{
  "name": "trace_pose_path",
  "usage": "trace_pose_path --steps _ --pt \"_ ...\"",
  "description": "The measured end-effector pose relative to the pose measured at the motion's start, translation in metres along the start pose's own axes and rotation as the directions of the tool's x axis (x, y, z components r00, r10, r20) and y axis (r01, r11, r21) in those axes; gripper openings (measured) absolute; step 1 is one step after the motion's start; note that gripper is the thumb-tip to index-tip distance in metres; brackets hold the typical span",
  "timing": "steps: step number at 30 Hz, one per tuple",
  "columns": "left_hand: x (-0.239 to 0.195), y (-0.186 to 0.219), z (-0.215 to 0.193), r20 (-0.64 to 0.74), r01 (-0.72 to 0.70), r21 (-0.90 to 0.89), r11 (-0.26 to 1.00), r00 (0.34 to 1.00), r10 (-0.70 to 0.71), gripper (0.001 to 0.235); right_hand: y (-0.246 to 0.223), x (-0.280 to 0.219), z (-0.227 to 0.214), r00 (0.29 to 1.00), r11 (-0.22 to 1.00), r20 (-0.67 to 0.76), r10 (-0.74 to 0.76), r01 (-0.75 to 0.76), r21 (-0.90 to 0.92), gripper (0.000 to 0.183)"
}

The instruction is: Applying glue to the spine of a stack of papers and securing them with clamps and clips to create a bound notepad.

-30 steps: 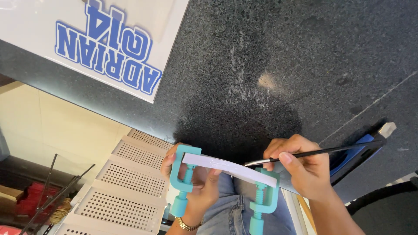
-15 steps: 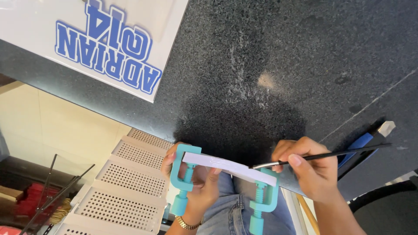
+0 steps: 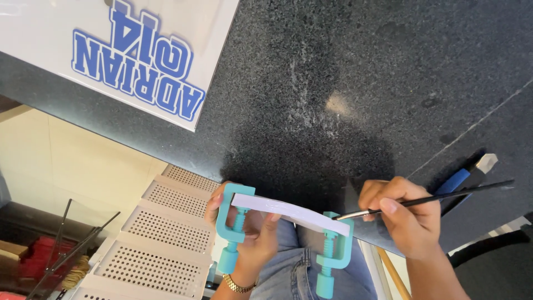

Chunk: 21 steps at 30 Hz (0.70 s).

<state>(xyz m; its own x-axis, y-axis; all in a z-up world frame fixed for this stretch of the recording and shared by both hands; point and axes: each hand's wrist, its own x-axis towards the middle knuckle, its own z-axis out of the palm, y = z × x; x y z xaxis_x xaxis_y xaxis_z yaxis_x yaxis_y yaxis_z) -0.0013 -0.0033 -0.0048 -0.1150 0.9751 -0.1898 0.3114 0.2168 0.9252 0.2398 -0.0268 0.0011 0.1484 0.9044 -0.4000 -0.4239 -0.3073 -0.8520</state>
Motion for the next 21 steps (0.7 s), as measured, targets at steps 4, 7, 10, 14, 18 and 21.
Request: trace_pose_path --steps 4,7,10,14,18,21 --pt "0.001 0.001 -0.001 0.018 0.007 -0.020 1.000 1.000 -0.006 0.073 -0.002 0.001 0.003 0.999 0.999 -0.022 -0.036 0.036 0.003 0.018" --pt "-0.001 0.000 -0.003 0.019 0.016 0.018 1.000 1.000 -0.017 0.076 -0.005 0.002 0.004 0.998 0.999 0.050 -0.026 0.028 -0.029 0.019" --pt "-0.001 -0.001 -0.003 0.011 0.031 0.037 0.999 0.999 -0.032 0.079 -0.004 -0.002 -0.003 0.999 1.000 0.044 -0.013 0.013 -0.016 0.020" --pt "-0.003 -0.005 -0.004 0.019 0.007 0.004 1.000 1.000 -0.007 0.077 -0.003 -0.002 -0.007 0.999 0.999 0.026 -0.035 0.035 -0.019 0.019" --pt "-0.003 -0.006 -0.003 0.011 0.008 -0.011 1.000 1.000 -0.008 0.079 -0.006 -0.004 -0.005 0.998 0.999 0.054 -0.023 0.025 -0.033 0.021" --pt "0.000 -0.004 -0.003 0.013 0.028 -0.038 0.999 1.000 -0.028 0.076 -0.004 -0.009 -0.014 0.999 0.999 -0.030 -0.029 0.029 0.020 0.020"
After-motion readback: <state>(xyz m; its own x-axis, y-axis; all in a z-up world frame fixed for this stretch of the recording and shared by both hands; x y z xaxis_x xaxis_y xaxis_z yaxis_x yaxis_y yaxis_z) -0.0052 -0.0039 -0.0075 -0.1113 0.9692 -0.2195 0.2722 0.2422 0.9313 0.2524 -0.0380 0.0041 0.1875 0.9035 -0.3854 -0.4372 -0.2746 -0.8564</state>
